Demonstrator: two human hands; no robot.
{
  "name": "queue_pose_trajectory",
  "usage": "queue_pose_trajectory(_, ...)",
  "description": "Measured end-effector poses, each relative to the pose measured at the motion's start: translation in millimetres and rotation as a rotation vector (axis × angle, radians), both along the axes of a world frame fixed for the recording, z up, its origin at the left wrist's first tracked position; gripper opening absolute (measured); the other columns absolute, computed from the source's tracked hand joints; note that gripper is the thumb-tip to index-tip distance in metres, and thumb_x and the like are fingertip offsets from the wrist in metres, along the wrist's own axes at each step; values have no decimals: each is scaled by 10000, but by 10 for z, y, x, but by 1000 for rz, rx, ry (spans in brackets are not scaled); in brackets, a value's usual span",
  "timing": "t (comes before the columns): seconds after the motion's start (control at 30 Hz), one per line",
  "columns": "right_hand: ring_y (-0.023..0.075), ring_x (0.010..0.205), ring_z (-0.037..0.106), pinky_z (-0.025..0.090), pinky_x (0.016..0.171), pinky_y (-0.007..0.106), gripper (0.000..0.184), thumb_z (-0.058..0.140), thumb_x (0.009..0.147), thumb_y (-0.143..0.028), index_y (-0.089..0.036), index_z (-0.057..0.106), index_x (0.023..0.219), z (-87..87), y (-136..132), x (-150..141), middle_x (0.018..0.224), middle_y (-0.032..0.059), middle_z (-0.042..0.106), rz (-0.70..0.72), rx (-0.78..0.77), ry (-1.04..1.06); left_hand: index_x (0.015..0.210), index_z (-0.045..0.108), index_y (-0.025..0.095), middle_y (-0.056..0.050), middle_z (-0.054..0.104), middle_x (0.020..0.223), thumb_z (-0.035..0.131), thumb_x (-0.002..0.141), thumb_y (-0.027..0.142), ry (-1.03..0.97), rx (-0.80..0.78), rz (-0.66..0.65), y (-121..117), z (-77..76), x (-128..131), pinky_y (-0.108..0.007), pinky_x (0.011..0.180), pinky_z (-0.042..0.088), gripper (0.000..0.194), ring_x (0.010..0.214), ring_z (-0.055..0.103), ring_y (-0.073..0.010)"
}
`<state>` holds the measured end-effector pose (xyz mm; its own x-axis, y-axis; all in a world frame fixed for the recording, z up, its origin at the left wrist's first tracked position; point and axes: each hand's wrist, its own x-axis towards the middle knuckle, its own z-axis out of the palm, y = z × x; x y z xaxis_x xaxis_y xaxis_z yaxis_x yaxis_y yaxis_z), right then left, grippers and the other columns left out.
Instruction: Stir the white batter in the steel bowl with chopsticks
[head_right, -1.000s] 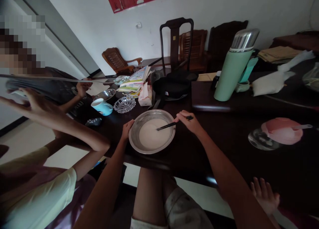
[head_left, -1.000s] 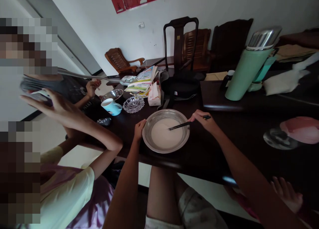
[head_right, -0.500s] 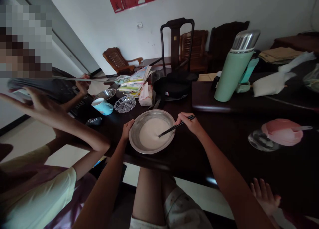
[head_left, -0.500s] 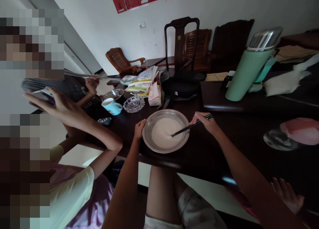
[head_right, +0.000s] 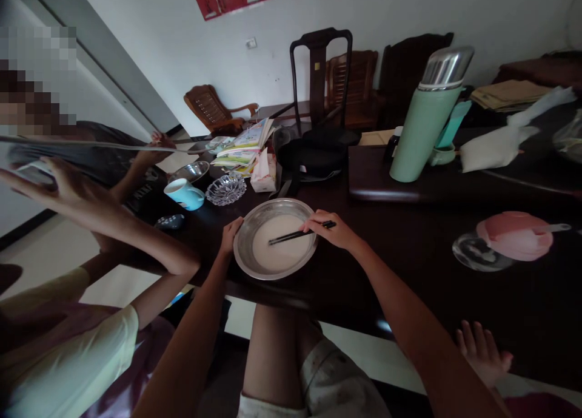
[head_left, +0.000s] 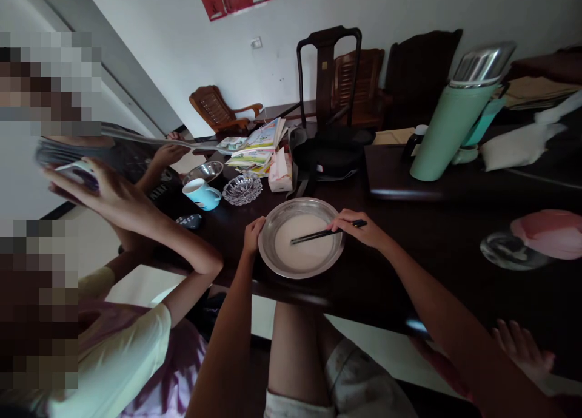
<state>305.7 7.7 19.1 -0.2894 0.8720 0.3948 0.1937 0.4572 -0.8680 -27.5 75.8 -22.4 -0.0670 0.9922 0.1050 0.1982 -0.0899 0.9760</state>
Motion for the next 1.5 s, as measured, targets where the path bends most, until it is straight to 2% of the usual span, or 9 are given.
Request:
queue_pose_trajectory(0.17, 210, 769, 690, 513, 792, 364, 447, 561, 915, -555, -226, 704, 648, -6, 13, 56, 730, 48, 733, -134, -35, 124, 592, 572, 169, 33, 468, 565, 674, 660, 627, 4, 2, 23, 14, -27, 2, -249, 589, 345, 474, 617, 390, -119)
queue_pose_trajectory(0.33, 210, 802, 685, 513, 802, 363, 413, 568, 907, -556, -234, 738, 712, -43, 15, 30, 788, 42, 757, -17, -53, 46, 583, 565, 170, 32, 469, 570, 672, 663, 615, 6, 4, 23, 23, -40, -2, -249, 598, 352, 465, 618, 393, -118)
queue_pose_trajectory(0.5, 211, 767, 691, 510, 792, 366, 449, 568, 901, -574, -230, 710, 650, -33, 26, 51, 731, 42, 737, -126, -52, 119, 583, 566, 171, 29, 471, 582, 663, 678, 600, 7, 5, 18, 25, -54, -14, -247, 593, 347, 451, 624, 397, -119)
queue_pose_trajectory(0.73, 227, 837, 668, 495, 827, 385, 393, 590, 893, -562, -241, 751, 734, -28, 17, 16, 826, 57, 774, -39, -12, 4, 580, 550, 175, 32, 468, 577, 659, 697, 598, 4, 5, 20, 28, -83, -30, -245, 576, 345, 452, 610, 400, -117)
queue_pose_trajectory(0.9, 215, 716, 691, 507, 773, 373, 485, 559, 904, -588, -225, 689, 608, -36, 32, 70, 675, 42, 715, -132, -87, 197, 588, 561, 173, 35, 468, 572, 674, 685, 604, 1, 5, 16, 28, -74, -29, -243, 578, 351, 456, 607, 403, -115)
queue_pose_trajectory(1.03, 217, 777, 670, 501, 798, 375, 443, 566, 900, -582, -230, 734, 691, -40, 26, 12, 759, 53, 756, -11, -44, 49, 603, 577, 172, 31, 488, 590, 669, 672, 612, 7, 2, 11, 23, -50, -22, -247, 598, 359, 455, 620, 408, -119)
queue_pose_trajectory(1.2, 221, 787, 686, 507, 799, 371, 452, 569, 897, -585, -230, 709, 654, -31, 30, 59, 747, 51, 748, -172, -28, 113, 605, 575, 174, 28, 487, 597, 656, 671, 609, 18, -4, 17, 19, -36, -17, -252, 616, 363, 448, 631, 413, -123)
queue_pose_trajectory(1.4, 221, 784, 686, 517, 798, 378, 478, 554, 888, -623, -229, 726, 680, -18, 7, 3, 761, 50, 761, -11, -57, 54, 560, 523, 184, 37, 437, 558, 645, 686, 612, 32, -19, 32, 22, -42, -29, -254, 589, 337, 462, 614, 393, -122)
queue_pose_trajectory(1.5, 224, 823, 677, 505, 832, 386, 441, 576, 882, -608, -236, 741, 709, -28, 27, 22, 799, 51, 767, -101, -9, 35, 560, 535, 178, 36, 448, 557, 650, 691, 620, 34, -22, 30, 22, -38, -31, -250, 581, 333, 475, 609, 393, -119)
